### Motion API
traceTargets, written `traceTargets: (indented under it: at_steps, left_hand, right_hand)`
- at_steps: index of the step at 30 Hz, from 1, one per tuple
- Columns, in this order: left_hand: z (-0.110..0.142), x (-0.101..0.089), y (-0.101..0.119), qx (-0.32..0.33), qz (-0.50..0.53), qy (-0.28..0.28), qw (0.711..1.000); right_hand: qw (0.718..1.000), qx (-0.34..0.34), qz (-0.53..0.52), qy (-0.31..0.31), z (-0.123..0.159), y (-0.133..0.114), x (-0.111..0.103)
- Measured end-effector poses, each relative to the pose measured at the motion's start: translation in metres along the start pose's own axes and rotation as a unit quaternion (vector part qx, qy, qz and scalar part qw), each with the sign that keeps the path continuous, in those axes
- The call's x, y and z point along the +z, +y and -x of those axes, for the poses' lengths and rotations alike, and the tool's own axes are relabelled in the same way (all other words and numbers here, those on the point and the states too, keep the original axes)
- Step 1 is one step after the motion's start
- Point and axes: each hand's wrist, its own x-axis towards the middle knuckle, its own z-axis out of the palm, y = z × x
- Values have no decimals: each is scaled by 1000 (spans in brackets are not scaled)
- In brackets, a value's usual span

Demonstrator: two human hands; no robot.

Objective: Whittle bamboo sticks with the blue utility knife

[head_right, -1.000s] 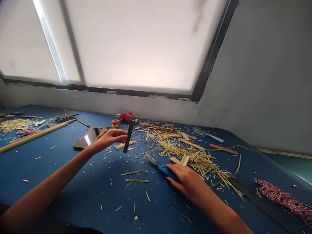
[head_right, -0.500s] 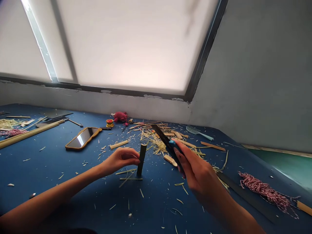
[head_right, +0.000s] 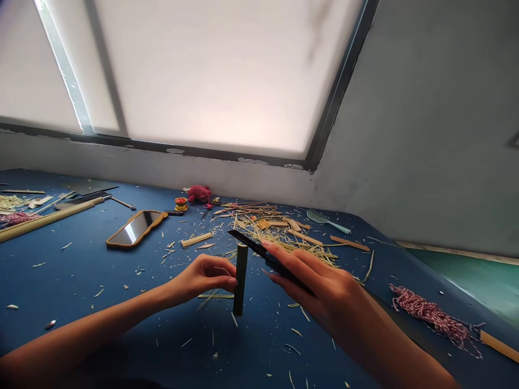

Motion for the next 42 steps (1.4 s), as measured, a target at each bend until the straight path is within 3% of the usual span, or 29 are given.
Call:
traceTargets:
  at_steps: [4, 8, 13, 17, 21, 24, 26, 28, 31, 34, 37, 40, 42]
  left_hand:
    - [0, -3, -4, -51, 14, -14, 998]
    - [-4, -19, -11, -53, -14, 50, 997]
    - [-10, -38, -2, 43, -67, 212, 974]
    - [-10, -49, 20, 151, -44, 312, 937]
    - [-9, -73, 34, 258, -37, 401, 878]
    - [-10, -92, 33, 288, -22, 440, 850]
    - [-10, -97, 30, 283, -19, 450, 847]
    - [-11, -97, 26, 272, -28, 446, 852]
    - [-12, -90, 23, 261, -51, 426, 865]
    - [-13, -81, 21, 247, -75, 408, 876]
    - [-14, -74, 18, 236, -103, 389, 884]
    - [-14, -66, 13, 226, -129, 357, 897]
    - [-13, -61, 11, 210, -154, 337, 905]
  right_hand:
    - [1000, 15, 1, -1, 11, -1, -2]
    - [1000, 10, -1, -9, 19, 3, -2]
    - [1000, 16, -10, 0, 22, 9, -4]
    - [999, 34, -37, 13, 23, 10, 13]
    - [979, 34, -131, -154, 19, -13, 48]
    - [952, 17, -172, -254, 13, -32, 72]
    - [946, -1, -172, -276, 8, -29, 82]
    - [956, 4, -126, -265, 3, -9, 85]
    - [973, 97, 63, -198, -3, 36, 78]
    - [954, 184, 185, -147, -4, 55, 66]
    - [969, 130, 56, -203, 2, 31, 61]
    - [954, 55, -113, -272, 6, 3, 68]
    - [953, 43, -122, -274, 4, 4, 76]
